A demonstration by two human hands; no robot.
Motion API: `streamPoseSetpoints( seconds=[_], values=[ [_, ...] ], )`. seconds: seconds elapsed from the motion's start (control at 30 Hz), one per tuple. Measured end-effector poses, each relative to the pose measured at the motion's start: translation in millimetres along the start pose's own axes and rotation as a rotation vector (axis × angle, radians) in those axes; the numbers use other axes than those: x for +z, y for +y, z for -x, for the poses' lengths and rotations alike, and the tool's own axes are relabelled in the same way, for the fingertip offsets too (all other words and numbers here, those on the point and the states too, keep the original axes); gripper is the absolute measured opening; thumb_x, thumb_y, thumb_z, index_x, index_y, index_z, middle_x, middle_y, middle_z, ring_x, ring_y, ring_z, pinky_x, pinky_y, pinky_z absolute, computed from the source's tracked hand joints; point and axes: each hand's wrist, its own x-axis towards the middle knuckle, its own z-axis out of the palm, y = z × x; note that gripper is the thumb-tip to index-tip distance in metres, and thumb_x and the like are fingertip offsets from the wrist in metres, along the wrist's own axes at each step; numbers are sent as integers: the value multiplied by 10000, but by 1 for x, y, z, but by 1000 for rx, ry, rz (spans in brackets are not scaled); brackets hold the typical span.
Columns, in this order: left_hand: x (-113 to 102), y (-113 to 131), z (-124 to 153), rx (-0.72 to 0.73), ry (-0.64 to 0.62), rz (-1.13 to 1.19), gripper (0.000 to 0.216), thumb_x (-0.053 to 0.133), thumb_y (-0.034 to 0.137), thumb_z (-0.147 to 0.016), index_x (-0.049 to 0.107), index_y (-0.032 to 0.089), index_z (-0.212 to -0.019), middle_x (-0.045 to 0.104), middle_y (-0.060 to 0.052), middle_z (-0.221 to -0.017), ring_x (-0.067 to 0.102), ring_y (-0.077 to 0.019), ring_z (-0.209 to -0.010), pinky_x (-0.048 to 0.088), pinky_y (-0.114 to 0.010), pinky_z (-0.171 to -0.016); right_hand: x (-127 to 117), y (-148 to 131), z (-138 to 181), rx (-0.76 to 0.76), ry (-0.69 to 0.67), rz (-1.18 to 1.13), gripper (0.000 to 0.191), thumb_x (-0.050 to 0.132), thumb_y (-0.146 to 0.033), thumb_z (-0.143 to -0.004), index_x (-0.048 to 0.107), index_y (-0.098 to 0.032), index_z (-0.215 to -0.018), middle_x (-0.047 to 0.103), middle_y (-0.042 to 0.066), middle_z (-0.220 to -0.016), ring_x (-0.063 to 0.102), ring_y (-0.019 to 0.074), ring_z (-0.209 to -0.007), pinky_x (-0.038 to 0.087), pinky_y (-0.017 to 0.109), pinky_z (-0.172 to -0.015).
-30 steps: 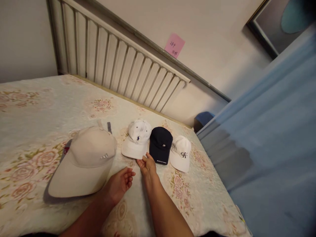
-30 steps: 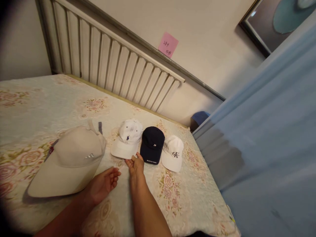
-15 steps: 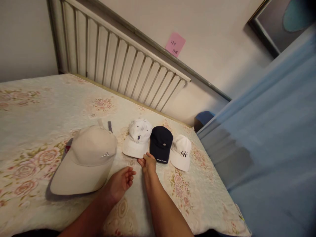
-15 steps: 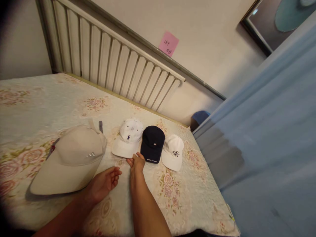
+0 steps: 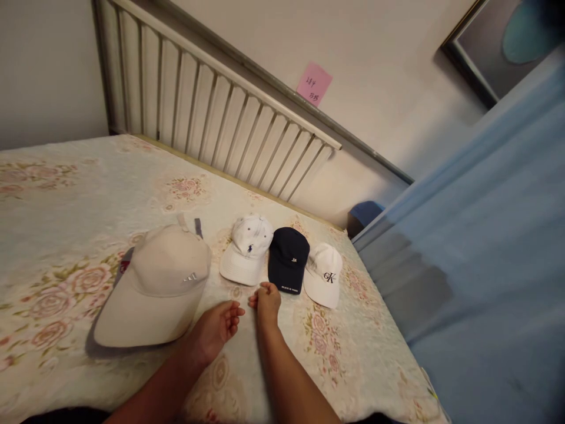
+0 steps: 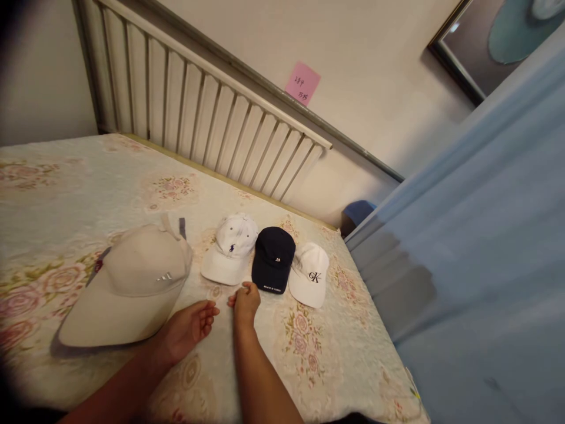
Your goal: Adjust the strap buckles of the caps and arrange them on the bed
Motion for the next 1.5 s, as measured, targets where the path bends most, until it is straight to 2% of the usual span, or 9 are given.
streamPoseSetpoints(
  seconds=[0.17,0.53,0.67,0.73,0.8,0.9,1.13,1.3,1.5],
  values=[
    [-4,-7,-1,121,-11,-143,24,577,155,-796,565,143,-779,655,-50,-674,558,-91,-511,439,-188,-504,-22,0,34,-104,-66,68,141,501,-157,-705,594,-207,-798,579,-71,-499,538,111,-391,413,200,-371],
    [1,-46,14,521,-39,-495,160,615,29,-728,594,183,-694,571,22,-624,530,-117,-537,413,-196,-556,-76,11,62,-476,-201,332,201,434,-132,-792,607,-234,-776,626,8,-757,588,158,-735,474,270,-731],
    [6,-60,22,676,19,-640,255,563,-29,-715,615,212,-651,587,-44,-765,577,-197,-893,427,-237,-870,-78,9,70,-518,-257,333,247,445,-108,-792,651,-231,-846,651,41,-892,575,180,-888,442,321,-887],
    [5,-67,22,790,50,-790,251,561,-15,-706,647,218,-749,624,-96,-992,491,-247,-1153,295,-324,-1067,-78,10,77,-556,-319,346,279,472,-97,-785,664,-227,-939,660,64,-1036,557,195,-1032,383,359,-1000],
    [2,-72,19,876,65,-1004,268,580,26,-705,661,210,-881,566,-131,-1251,353,-280,-1317,137,-401,-1143,-80,12,84,-609,-392,408,330,498,-90,-789,653,-228,-1046,636,79,-1184,500,211,-1187,283,407,-1096],
    [-4,-78,15,931,51,-1267,299,597,104,-729,655,199,-1005,477,-151,-1397,251,-290,-1393,31,-434,-1152,-88,16,91,-666,-439,511,417,502,-91,-817,588,-233,-1199,557,90,-1337,370,224,-1346,140,469,-1153],
    [-9,-83,21,929,165,-1660,439,552,296,-817,572,227,-1250,373,-100,-1486,153,-266,-1431,-44,-452,-1144,-143,19,83,-680,-319,543,468,609,-194,-791,562,-202,-1257,474,129,-1417,278,266,-1402,35,497,-1153],
    [-20,-85,19,980,303,-2075,518,410,369,-894,440,206,-1385,346,-84,-1504,179,-293,-1422,45,-517,-1134,-200,17,69,-673,-180,950,481,507,-298,-864,501,-158,-1324,412,139,-1459,251,285,-1408,84,500,-1141],
    [-38,-84,21,1050,413,-2239,537,360,386,-905,416,199,-1405,358,-63,-1500,235,-305,-1401,134,-532,-1117,-270,14,49,-603,-4,1399,542,334,-389,-918,435,-120,-1377,370,139,-1484,272,313,-1393,155,490,-1115]
  ],
)
